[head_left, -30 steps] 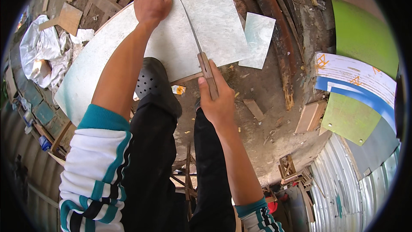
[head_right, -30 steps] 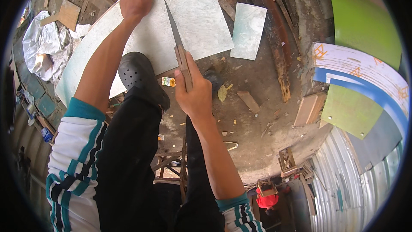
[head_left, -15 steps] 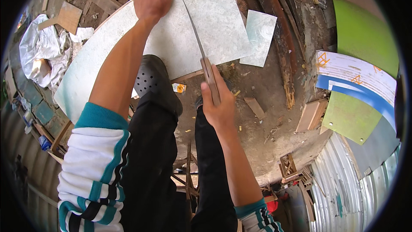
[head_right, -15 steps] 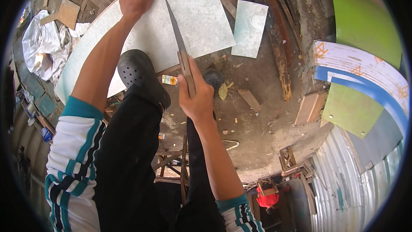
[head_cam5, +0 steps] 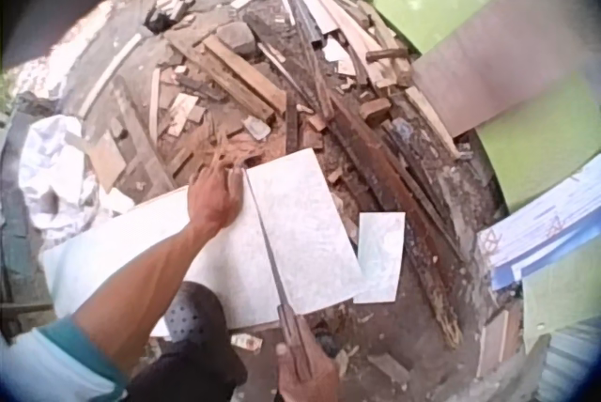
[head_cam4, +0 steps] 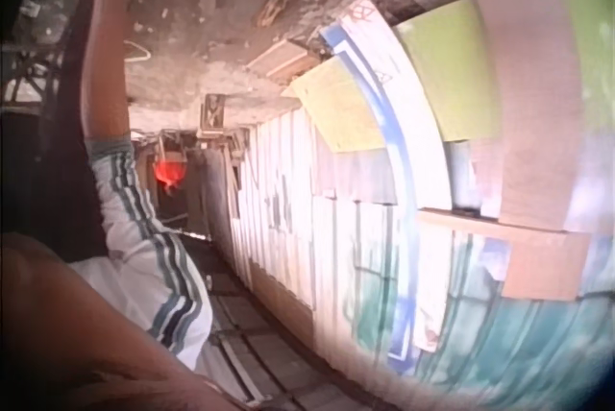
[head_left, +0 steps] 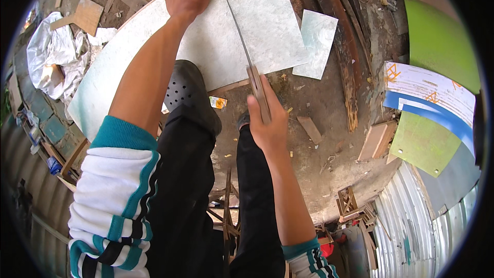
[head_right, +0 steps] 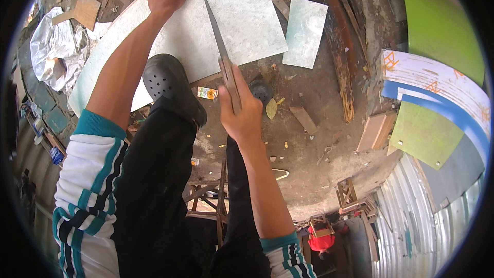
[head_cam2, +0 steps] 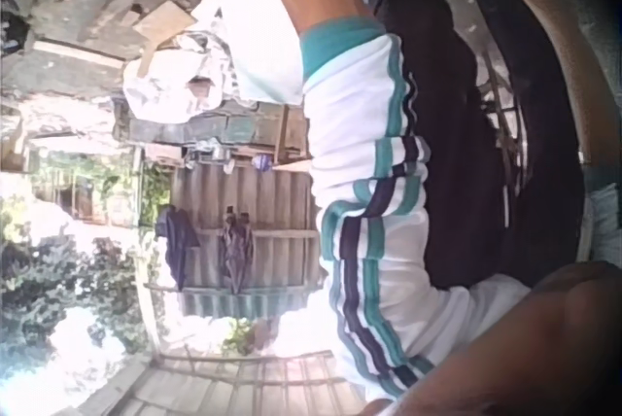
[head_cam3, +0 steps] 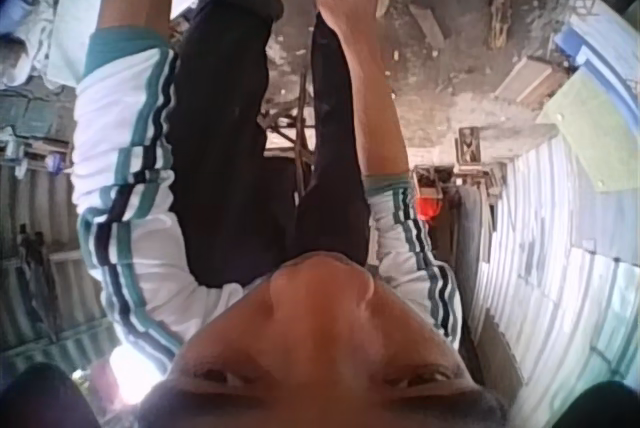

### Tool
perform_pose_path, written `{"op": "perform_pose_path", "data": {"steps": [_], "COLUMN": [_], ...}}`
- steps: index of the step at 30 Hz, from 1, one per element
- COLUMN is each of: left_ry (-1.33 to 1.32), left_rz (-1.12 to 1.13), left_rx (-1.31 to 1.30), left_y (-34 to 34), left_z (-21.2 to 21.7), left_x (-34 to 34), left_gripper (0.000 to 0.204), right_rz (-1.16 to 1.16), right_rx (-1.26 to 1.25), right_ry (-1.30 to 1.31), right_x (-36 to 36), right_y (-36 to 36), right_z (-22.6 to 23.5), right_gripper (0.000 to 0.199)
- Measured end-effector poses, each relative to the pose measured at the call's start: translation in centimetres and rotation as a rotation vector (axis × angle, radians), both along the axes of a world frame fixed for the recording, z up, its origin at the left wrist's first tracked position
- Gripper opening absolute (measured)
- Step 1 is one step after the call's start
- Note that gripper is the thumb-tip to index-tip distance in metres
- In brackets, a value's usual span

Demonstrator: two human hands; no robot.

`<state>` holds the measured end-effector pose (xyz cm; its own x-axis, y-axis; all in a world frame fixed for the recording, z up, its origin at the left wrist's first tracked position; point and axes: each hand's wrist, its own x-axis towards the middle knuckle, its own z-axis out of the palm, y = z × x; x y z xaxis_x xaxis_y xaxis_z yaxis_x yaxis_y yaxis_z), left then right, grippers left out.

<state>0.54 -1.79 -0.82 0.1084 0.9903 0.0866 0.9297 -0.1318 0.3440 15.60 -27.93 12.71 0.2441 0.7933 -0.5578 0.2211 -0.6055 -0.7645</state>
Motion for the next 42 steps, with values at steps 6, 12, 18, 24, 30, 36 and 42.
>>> {"op": "perform_pose_path", "data": {"steps": [6, 12, 18, 24, 30, 36, 42], "left_ry": [0.101, 0.074, 0.046, 0.042, 0.083, 0.115, 0.059], "left_rz": [0.066, 0.049, 0.024, 0.014, 0.043, 0.018, 0.026], "left_rx": [-0.172, 0.009, -0.023, -0.015, -0.09, -0.08, -0.034], "left_y": [0.1, 0.1, 0.1, 0.2, 0.2, 0.1, 0.3], "left_z": [0.1, -1.4, -1.0, -1.2, -1.6, -2.8, -1.2], "left_x": [-0.9, -1.0, -0.6, -1.3, -1.3, -2.1, -0.7], "left_gripper": [0.045, 0.048, 0.048, 0.048, 0.052, 0.055, 0.046], "right_rz": [0.026, 0.07, 0.023, 0.071, 0.024, 0.042, 0.007], "right_rx": [0.0, 0.029, 0.096, 0.02, -0.081, -0.061, -0.037], "right_ry": [-0.065, -0.025, -0.068, -0.036, -0.014, -0.09, -0.064], "right_x": [0.4, 2.6, -0.1, 2.5, 1.5, 0.3, 2.0], "right_y": [-6.3, -13.0, -1.5, -12.9, -4.4, -2.9, -11.0], "right_z": [3.7, 6.9, -0.3, 8.1, 4.5, 4.9, 11.2], "right_gripper": [0.052, 0.054, 0.053, 0.054, 0.05, 0.052, 0.054]}}
